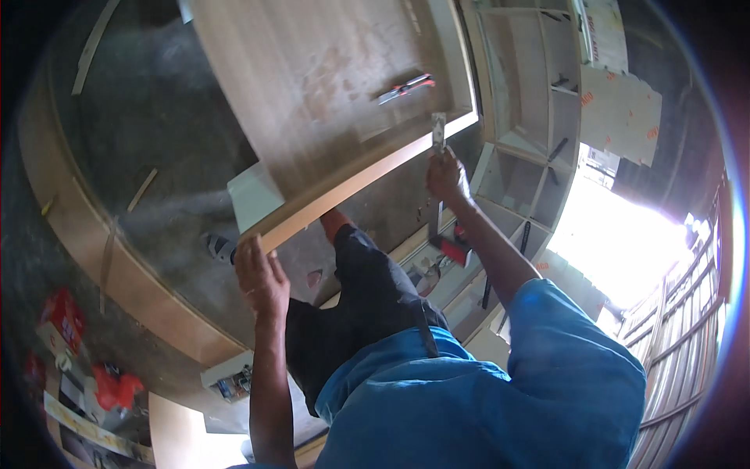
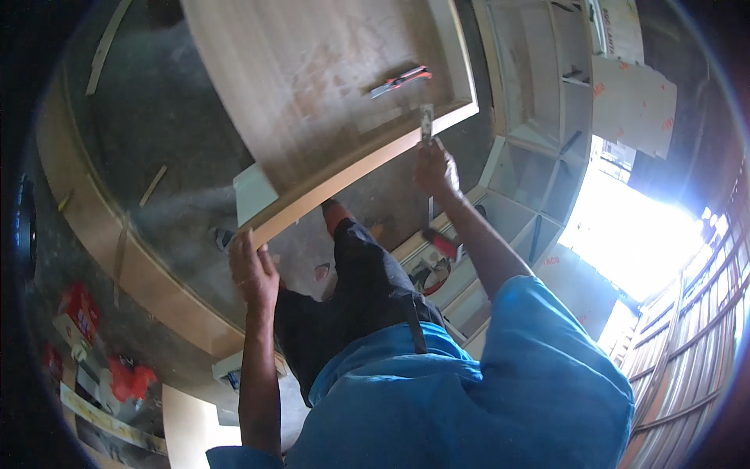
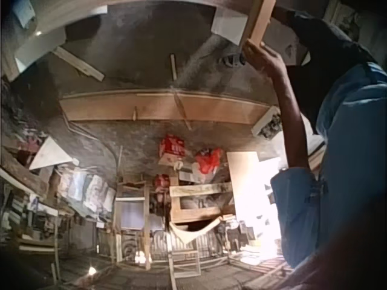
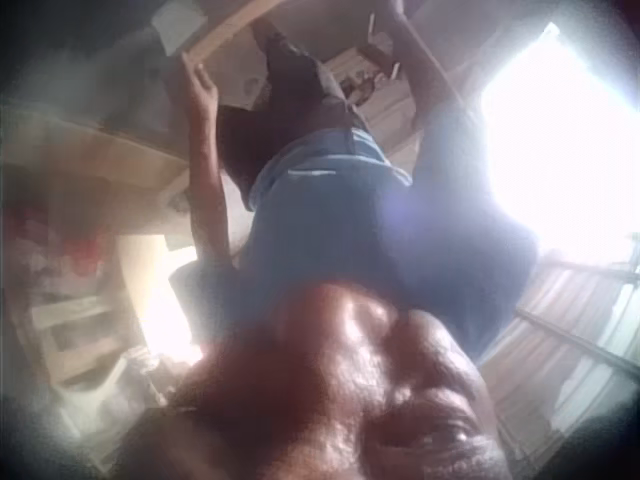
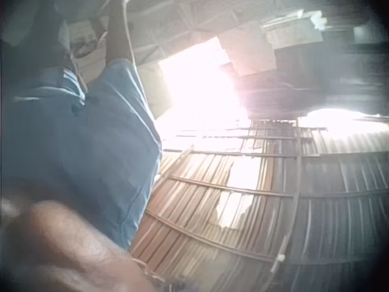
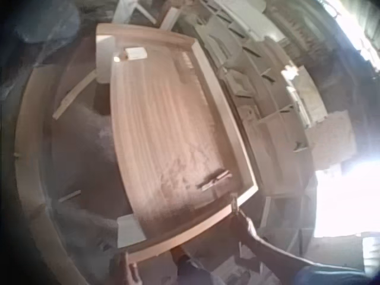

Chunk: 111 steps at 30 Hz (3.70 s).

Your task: The person smooths the edges of a wooden drawer by hand using a metal scraper and a filing tool.

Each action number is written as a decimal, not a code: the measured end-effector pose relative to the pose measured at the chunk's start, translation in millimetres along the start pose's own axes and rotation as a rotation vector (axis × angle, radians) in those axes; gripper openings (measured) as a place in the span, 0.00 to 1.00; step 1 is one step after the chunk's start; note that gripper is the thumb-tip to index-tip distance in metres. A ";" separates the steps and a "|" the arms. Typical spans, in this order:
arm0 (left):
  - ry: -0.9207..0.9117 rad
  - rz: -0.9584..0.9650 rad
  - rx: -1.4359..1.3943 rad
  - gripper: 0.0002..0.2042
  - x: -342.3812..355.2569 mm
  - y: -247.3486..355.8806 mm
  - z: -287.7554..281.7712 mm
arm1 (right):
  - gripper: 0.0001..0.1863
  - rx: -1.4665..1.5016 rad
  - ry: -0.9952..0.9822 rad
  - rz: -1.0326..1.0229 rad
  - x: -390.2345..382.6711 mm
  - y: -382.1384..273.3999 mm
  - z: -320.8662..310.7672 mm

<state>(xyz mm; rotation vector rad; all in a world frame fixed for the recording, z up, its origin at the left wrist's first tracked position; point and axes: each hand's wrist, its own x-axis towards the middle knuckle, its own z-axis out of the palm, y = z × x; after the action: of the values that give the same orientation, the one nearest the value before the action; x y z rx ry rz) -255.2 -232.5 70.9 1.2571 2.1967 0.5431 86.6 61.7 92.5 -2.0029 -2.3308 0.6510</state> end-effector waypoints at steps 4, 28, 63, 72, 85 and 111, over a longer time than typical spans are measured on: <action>-0.044 0.025 0.018 0.22 8.4 21.4 7.2 | 0.13 -0.502 0.038 -0.024 73.0 139.7 -77.4; 0.049 -0.142 0.223 0.16 5.2 19.5 5.5 | 0.11 -0.712 -0.314 -0.151 114.6 88.8 -25.4; 0.059 -0.686 -0.155 0.14 -205.9 -222.2 -116.9 | 0.14 -0.567 -0.461 0.085 -110.1 -295.9 152.5; 0.028 -0.727 -0.154 0.13 -218.1 -231.7 -123.8 | 0.14 -0.475 -0.679 -0.017 -181.9 -381.2 193.1; -0.014 -0.779 -0.166 0.14 -209.8 -242.1 -121.4 | 0.12 -0.516 -0.944 0.073 -71.4 -274.5 126.4; 0.045 -0.729 -0.457 0.15 -92.6 -134.8 -67.6 | 0.14 0.410 -1.411 0.679 -169.8 -388.8 136.3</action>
<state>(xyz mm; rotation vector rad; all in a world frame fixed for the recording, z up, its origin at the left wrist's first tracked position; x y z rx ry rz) -347.7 -383.4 67.9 0.1792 2.1910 0.7013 -285.6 -180.1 132.4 -2.3456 -1.2311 2.9909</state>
